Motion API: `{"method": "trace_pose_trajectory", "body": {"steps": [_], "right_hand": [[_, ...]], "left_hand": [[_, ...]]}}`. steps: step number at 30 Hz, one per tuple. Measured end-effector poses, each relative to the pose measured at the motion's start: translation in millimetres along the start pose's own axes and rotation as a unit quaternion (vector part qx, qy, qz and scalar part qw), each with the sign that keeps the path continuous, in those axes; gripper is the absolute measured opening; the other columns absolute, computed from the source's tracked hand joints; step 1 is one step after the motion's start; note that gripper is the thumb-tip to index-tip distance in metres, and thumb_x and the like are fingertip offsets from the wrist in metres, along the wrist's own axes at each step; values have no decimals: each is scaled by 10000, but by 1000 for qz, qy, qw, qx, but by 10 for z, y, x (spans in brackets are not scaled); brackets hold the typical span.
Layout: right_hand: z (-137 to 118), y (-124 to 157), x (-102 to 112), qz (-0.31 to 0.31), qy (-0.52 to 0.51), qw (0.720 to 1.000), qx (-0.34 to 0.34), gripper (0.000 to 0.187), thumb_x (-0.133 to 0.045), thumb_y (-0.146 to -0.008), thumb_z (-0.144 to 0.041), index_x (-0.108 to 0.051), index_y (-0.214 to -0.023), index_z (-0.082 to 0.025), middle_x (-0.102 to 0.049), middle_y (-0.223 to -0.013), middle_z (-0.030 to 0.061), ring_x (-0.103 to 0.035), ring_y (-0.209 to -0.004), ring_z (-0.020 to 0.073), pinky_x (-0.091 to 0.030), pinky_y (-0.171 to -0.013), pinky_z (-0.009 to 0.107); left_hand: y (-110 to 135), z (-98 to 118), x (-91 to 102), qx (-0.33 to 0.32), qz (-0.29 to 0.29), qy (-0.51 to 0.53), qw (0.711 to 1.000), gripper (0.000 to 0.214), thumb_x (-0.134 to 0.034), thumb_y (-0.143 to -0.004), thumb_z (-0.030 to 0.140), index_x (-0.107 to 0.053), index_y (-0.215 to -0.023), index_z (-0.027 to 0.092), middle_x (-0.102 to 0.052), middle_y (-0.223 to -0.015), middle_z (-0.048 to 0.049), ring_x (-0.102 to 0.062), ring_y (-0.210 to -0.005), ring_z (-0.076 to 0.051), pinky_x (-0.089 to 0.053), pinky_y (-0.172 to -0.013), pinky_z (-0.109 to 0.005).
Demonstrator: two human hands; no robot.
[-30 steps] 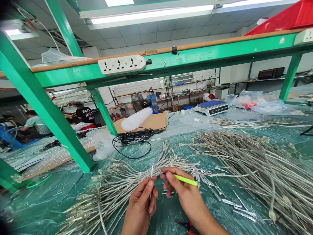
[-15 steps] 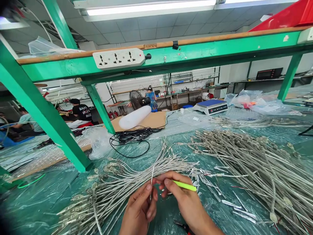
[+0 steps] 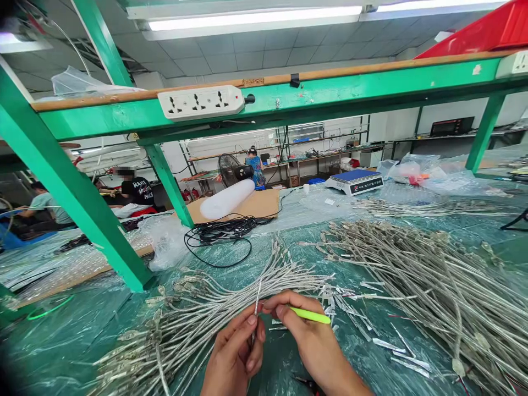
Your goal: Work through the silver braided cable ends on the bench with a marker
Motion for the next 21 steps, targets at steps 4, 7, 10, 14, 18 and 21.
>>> {"method": "trace_pose_trajectory", "body": {"steps": [4, 7, 10, 14, 18, 21], "right_hand": [[-24, -1, 1, 0, 15, 1000, 5, 206, -544, -871, -274, -725, -797, -211, -738, -889, 32, -640, -927, 238, -420, -864, 336], [-3, 0, 11, 0, 12, 1000, 0, 205, -544, -869, -285, -723, -803, -212, -734, -892, 32, -636, -928, 237, -423, -872, 338], [29, 2, 23, 2, 17, 1000, -4, 197, -551, -865, -298, -725, -826, -214, -725, -912, 34, -627, -922, 237, -430, -876, 343], [31, 3, 18, 3, 38, 999, 2, 198, -557, -863, -310, -726, -837, -210, -707, -854, 32, -615, -850, 219, -444, -812, 323], [6, 16, -25, -29, 32, 999, 22, 205, -547, -877, -304, -720, -841, -202, -659, -754, 18, -580, -713, 180, -450, -681, 283], [4, 19, -46, -56, 11, 998, 34, 204, -540, -887, -293, -712, -836, -196, -643, -750, 19, -566, -679, 165, -448, -641, 268]], "left_hand": [[-13, -4, 1, -4, -6, -3, 1000, 197, -643, -798, 272, -734, -930, 157, -572, -600, 5, -320, -347, -20, -156, -369, -198], [-12, 2, -12, -7, -11, -13, 1000, 200, -633, -809, 272, -734, -938, 156, -570, -604, 3, -314, -352, -18, -148, -374, -200], [-10, -3, -11, -6, -14, -19, 1000, 197, -637, -806, 281, -736, -920, 154, -562, -594, 6, -294, -349, -14, -138, -373, -201], [-23, -34, 13, -7, -21, -37, 999, 178, -654, -791, 302, -729, -823, 144, -542, -568, 16, -279, -345, -15, -138, -367, -204], [-35, -51, 29, -16, -22, -57, 998, 207, -664, -785, 321, -713, -729, 128, -540, -555, 14, -270, -344, -14, -127, -367, -210], [-28, -36, 31, -18, -11, -56, 998, 190, -663, -789, 313, -734, -826, 141, -546, -563, 16, -278, -353, -18, -136, -375, -208]]}}
Point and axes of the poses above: each hand's wrist, its own y-axis away from the middle knuckle, its own x-axis out of the back of the hand, z = x × y, the point moved 2 cm from there along -y, towards the middle knuckle
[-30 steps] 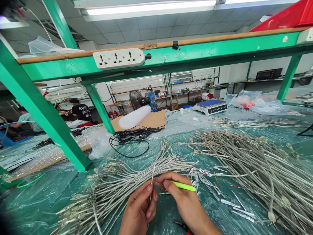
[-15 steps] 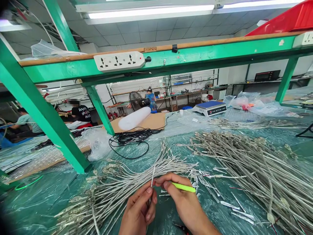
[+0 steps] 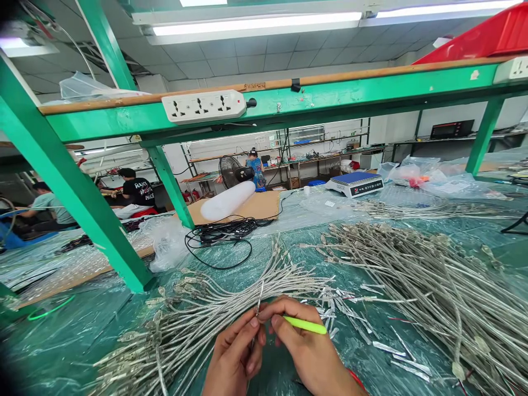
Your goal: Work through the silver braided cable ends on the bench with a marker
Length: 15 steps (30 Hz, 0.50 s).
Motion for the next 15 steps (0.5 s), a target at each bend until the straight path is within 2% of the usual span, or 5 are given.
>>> {"method": "trace_pose_trajectory", "body": {"steps": [7, 10, 13, 15], "right_hand": [[25, -9, 23, 32, -10, 999, -15, 199, -549, -889, -306, -706, -858, -188, -612, -699, 8, -560, -639, 155, -437, -632, 272], [2, 20, -15, -4, -43, 999, -4, 194, -559, -885, -298, -713, -865, -182, -603, -699, 12, -552, -643, 155, -434, -622, 273], [-8, 45, -50, -58, -117, 991, 9, 211, -559, -874, -284, -723, -825, -160, -611, -700, 32, -558, -644, 165, -442, -595, 277], [-1, 40, -40, -60, -128, 990, 10, 222, -551, -874, -278, -721, -808, -151, -620, -704, 42, -567, -645, 170, -445, -589, 279]], "left_hand": [[16, 8, -15, -1, 6, -10, 1000, 218, -691, -767, 338, -752, -860, 151, -557, -578, 13, -295, -357, -22, -161, -372, -205], [4, -29, -1, 5, 4, -29, 1000, 248, -711, -742, 367, -756, -845, 146, -537, -532, 22, -277, -351, -22, -145, -366, -201], [-16, -64, 26, 20, 14, -34, 999, 348, -723, -718, 404, -753, -921, 123, -423, -405, 63, -227, -350, -31, -130, -367, -196], [-26, -64, 43, 25, 31, -13, 999, 389, -734, -703, 402, -744, -967, 117, -380, -375, 81, -218, -346, -34, -127, -367, -196]]}}
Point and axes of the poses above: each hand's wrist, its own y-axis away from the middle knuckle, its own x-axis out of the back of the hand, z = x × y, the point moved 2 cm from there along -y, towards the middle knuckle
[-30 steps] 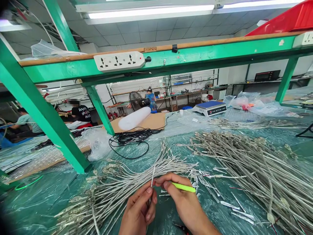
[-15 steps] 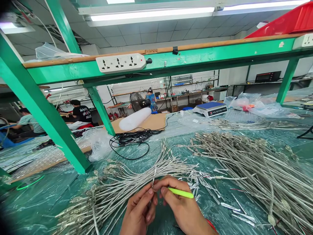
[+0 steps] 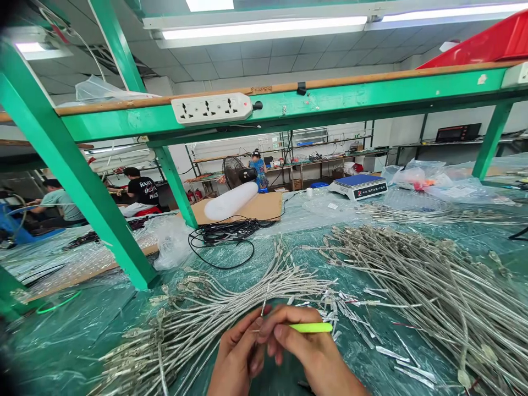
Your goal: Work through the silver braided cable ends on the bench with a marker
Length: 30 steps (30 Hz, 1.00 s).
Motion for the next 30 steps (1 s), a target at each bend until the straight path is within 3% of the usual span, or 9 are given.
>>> {"method": "trace_pose_trajectory", "body": {"steps": [6, 13, 30], "right_hand": [[-52, -31, 78, 99, 137, 986, 3, 217, -545, -886, -323, -699, -830, -180, -611, -662, 11, -550, -626, 159, -439, -612, 264], [-78, 12, -2, 78, 202, 975, 40, 220, -522, -907, -320, -694, -859, -190, -608, -738, 24, -575, -686, 172, -456, -645, 264], [-41, 7, 21, 88, 188, 978, 11, 217, -537, -896, -329, -691, -836, -189, -614, -726, 19, -569, -676, 168, -467, -607, 240]], "left_hand": [[2, 74, -3, 2, 0, 69, 998, 309, -724, -716, 348, -743, -955, 153, -573, -588, 16, -303, -336, -16, -146, -359, -193], [50, 102, -42, -10, -8, 61, 998, 240, -696, -756, 301, -746, -925, 139, -560, -600, 11, -301, -353, -7, -137, -376, -187], [68, 108, -63, -26, -23, 26, 999, 211, -665, -791, 295, -748, -902, 137, -536, -574, 17, -290, -356, -18, -133, -376, -203]]}}
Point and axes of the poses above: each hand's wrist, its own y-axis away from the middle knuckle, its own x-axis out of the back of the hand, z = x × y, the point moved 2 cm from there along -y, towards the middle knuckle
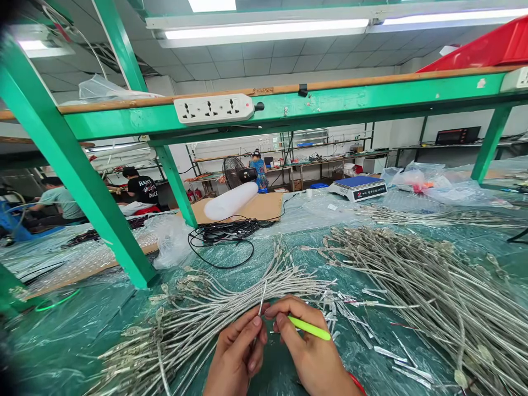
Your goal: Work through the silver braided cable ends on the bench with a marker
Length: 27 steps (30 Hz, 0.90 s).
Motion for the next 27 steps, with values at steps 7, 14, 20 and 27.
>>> {"method": "trace_pose_trajectory", "body": {"steps": [7, 14, 20, 27], "right_hand": [[0, -29, 5, -5, -7, 1000, 3, 225, -530, -896, -329, -689, -813, -193, -605, -717, 15, -565, -674, 167, -465, -616, 246], [18, -33, 7, 2, -51, 999, -12, 207, -563, -866, -319, -693, -776, -184, -611, -697, 14, -562, -647, 162, -459, -596, 249], [-13, -47, 19, 26, -83, 996, -20, 218, -573, -838, -325, -690, -719, -185, -617, -661, 12, -554, -618, 161, -449, -574, 248], [-9, -51, 29, 7, -67, 997, -22, 219, -557, -850, -317, -690, -747, -178, -618, -671, 20, -555, -631, 168, -452, -583, 258]], "left_hand": [[0, -13, 1, -8, -9, -18, 1000, 206, -656, -798, 297, -748, -897, 141, -542, -577, 17, -275, -359, -21, -123, -381, -212], [-21, -36, 20, -3, -1, -22, 1000, 238, -681, -775, 318, -744, -920, 141, -557, -577, 13, -291, -358, -22, -143, -373, -204], [-11, -15, 14, 9, 1, -20, 1000, 238, -706, -735, 359, -741, -804, 134, -543, -545, 19, -281, -345, -19, -139, -364, -204], [-27, -35, 15, 12, 8, -31, 999, 280, -730, -691, 401, -742, -768, 132, -541, -525, 19, -276, -333, -18, -145, -350, -200]]}}
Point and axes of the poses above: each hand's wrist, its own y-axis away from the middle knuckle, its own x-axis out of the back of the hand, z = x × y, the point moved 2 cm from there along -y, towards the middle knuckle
